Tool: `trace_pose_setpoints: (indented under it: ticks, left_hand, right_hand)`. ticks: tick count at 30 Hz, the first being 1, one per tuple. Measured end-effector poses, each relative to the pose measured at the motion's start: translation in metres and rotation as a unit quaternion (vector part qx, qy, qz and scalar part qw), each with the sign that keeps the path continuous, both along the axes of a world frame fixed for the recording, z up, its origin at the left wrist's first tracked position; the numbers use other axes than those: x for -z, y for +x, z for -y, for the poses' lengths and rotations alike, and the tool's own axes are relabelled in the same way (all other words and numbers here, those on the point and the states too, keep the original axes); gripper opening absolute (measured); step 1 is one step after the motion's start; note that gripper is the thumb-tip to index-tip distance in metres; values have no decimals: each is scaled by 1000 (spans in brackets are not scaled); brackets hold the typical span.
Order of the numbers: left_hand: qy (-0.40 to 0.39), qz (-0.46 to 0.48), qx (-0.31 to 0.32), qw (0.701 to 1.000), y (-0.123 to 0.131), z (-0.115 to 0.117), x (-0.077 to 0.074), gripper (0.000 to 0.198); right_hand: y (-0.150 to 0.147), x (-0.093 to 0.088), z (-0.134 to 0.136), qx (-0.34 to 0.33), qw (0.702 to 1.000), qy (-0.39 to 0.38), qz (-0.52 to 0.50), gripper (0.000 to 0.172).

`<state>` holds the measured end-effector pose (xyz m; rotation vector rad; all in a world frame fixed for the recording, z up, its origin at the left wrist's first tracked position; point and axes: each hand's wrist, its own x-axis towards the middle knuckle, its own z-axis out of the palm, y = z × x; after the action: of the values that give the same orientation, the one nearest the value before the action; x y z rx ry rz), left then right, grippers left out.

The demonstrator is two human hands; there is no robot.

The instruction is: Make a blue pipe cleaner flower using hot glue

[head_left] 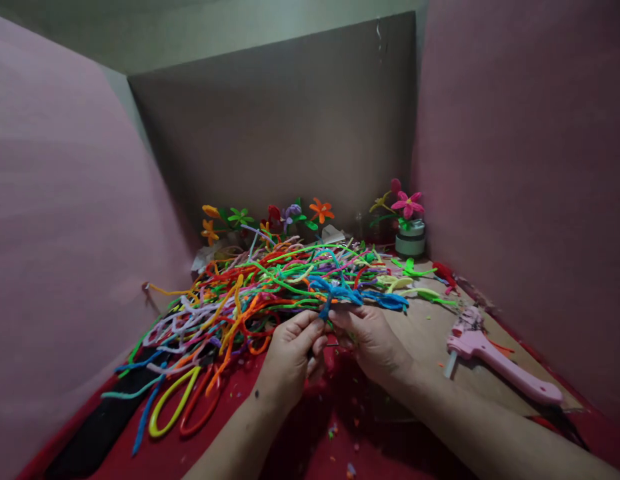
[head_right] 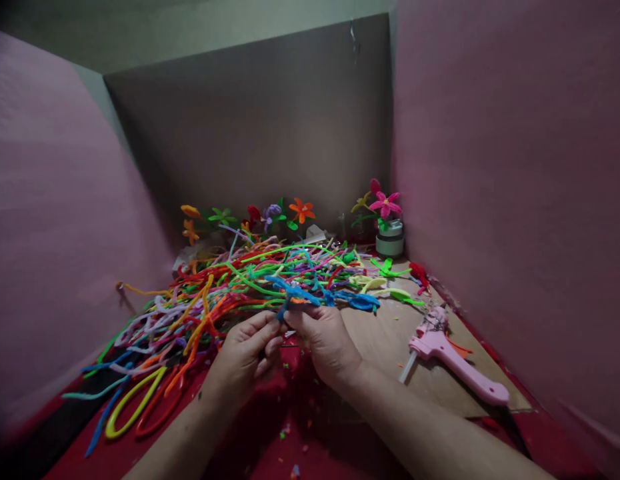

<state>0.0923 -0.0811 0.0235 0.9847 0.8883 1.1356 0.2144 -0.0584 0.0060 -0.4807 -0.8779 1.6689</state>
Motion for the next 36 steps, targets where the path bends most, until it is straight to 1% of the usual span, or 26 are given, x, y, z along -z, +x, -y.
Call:
trace_pose_setpoints:
  ticks: [2, 4, 6, 8, 11, 13, 14, 15, 16, 17, 18, 19, 20, 21, 22, 23, 24, 27, 28, 29, 30, 31, 32, 34, 36]
  left_hand:
    - [2, 4, -13, 1000, 3, 2, 0, 18]
    - [-2, 27, -4, 1000, 4, 3, 1, 19]
    - [-11, 60, 29, 998, 2, 2, 4, 18]
    - [-29, 102, 81, 991, -2, -1, 7, 16]
    - [-66, 163, 157, 972, -7, -6, 11, 13]
    - [-81, 179, 185, 963, -8, -7, 11, 11]
    - [-81, 173, 189, 963, -7, -6, 11, 11]
    - [-73, 152, 183, 969, -5, -5, 10, 13]
    - [-53, 111, 162, 979, -4, -3, 9, 15]
    - [-16, 51, 122, 991, -2, -2, 9, 17]
    - [38, -26, 65, 997, -1, 1, 9, 18]
    - [105, -109, 0, 988, 0, 3, 10, 18]
    - [174, -190, -58, 964, 1, 5, 11, 16]
    - [235, -260, -100, 931, 1, 7, 12, 14]
    - [282, -316, -123, 898, 1, 8, 14, 12]
    - [314, -358, -132, 870, 0, 9, 16, 13]
    - [332, -391, -132, 848, 0, 10, 18, 16]
    - [352, -460, -132, 804, -1, 9, 22, 18]
    - [355, -471, -132, 797, -1, 8, 23, 17]
    - [356, -474, -130, 795, -1, 7, 23, 17]
    - [353, -466, -129, 801, 0, 6, 23, 17]
    - [346, -448, -128, 814, 0, 5, 23, 18]
    - [333, -419, -126, 835, 0, 4, 21, 18]
    - [283, -335, -109, 892, 1, 3, 18, 20]
    - [199, -231, -68, 950, 2, 2, 14, 22]
  right_hand:
    - [-1, 2, 0, 9, 1000, -9, 8, 24]
    - [-3, 2, 1, 16, 1000, -24, 11, 26]
    - [-3, 1, 3, 30, 999, -43, 2, 25]
    - [-4, 0, 4, 40, 997, -59, 1, 23]
    - [-3, 1, 4, 15, 998, -55, 13, 21]
    - [-3, 3, 4, 2, 998, -56, 14, 20]
    - [-3, 4, 4, 4, 998, -61, 12, 19]
    - [-2, 4, 3, 10, 998, -68, 11, 18]
    - [-2, 4, 3, 18, 997, -76, 11, 17]
    - [-1, 5, 3, 26, 996, -84, 13, 17]
    - [-1, 5, 2, 32, 995, -92, 14, 17]
    - [-1, 5, 2, 37, 994, -98, 16, 17]
    - [-1, 5, 3, 44, 993, -104, 18, 18]
    - [-1, 6, 3, 50, 993, -106, 21, 18]
    - [-1, 7, 3, 53, 993, -105, 26, 17]
    - [-2, 8, 3, 56, 993, -103, 32, 17]
    - [-2, 9, 3, 59, 993, -99, 38, 16]
    - [-2, 12, 3, 66, 993, -81, 51, 14]
    - [-2, 13, 3, 69, 993, -75, 54, 14]
    - [-2, 13, 3, 72, 993, -71, 56, 14]
    - [-3, 12, 4, 74, 993, -69, 59, 14]
    - [-3, 12, 5, 75, 993, -69, 59, 14]
    - [-4, 11, 7, 80, 993, -67, 56, 13]
    - [-4, 9, 10, 92, 993, -49, 54, 11]
    - [-5, 6, 14, 92, 993, -16, 75, 8]
